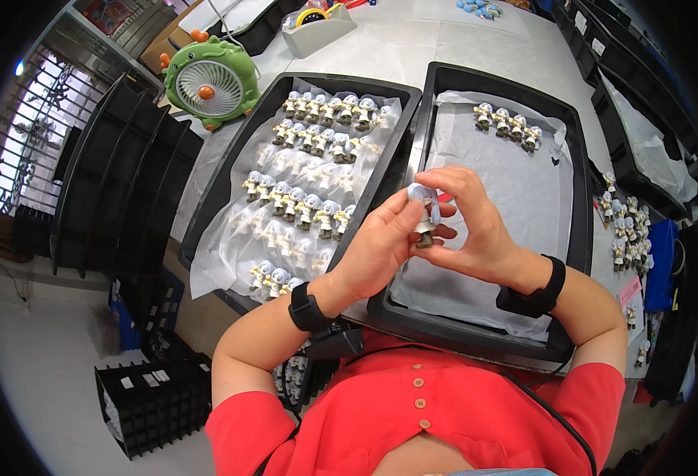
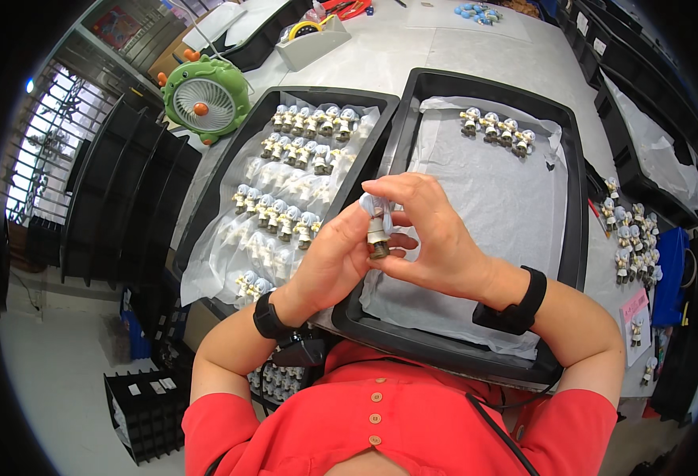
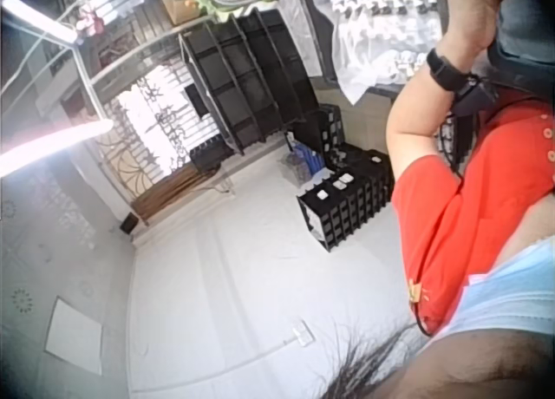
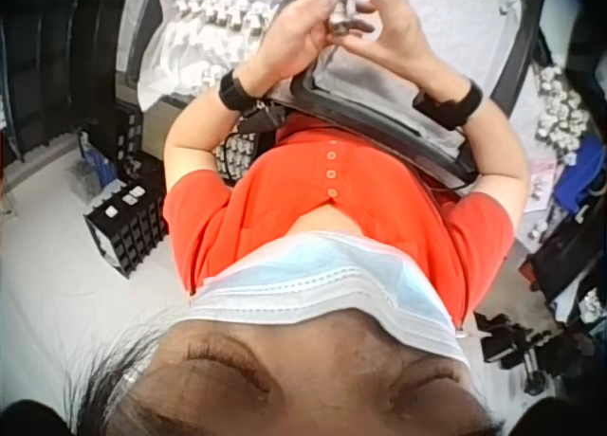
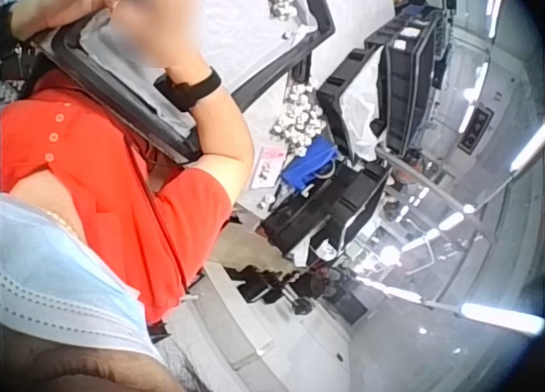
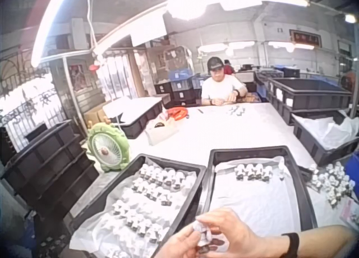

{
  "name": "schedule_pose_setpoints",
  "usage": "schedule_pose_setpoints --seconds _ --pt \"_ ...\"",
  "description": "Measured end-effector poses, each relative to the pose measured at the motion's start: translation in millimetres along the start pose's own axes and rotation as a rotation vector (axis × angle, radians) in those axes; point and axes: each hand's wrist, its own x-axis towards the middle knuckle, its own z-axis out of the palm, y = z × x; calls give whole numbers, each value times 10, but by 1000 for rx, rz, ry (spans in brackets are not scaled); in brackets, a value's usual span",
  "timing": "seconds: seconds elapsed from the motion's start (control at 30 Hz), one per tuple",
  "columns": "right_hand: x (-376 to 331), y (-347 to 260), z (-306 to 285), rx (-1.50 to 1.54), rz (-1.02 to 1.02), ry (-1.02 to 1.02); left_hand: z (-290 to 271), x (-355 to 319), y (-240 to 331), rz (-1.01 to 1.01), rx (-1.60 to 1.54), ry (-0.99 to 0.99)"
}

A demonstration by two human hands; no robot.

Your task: The person repeatedly picks up small figurines from a tray, uses a red tool to adjust or clean parts of the figures, and places them back into the tray. The task involves repetitive handling of identical small objects in a batch process.

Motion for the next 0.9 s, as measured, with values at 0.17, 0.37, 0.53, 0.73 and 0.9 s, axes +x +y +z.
schedule_pose_setpoints --seconds 0.17,0.37,0.53,0.73,0.9 --pt "6 -11 11 -9 -14 3 24 -13 -2 -1 103 62" --pt "3 -6 18 -9 -21 3 12 -14 -6 -10 104 63" --pt "3 -4 25 -15 -31 13 19 -17 -10 3 131 58" --pt "-5 10 32 -4 -24 5 19 -18 -6 -14 122 70" --pt "-10 18 58 18 -9 5 17 -15 -3 -16 151 67"
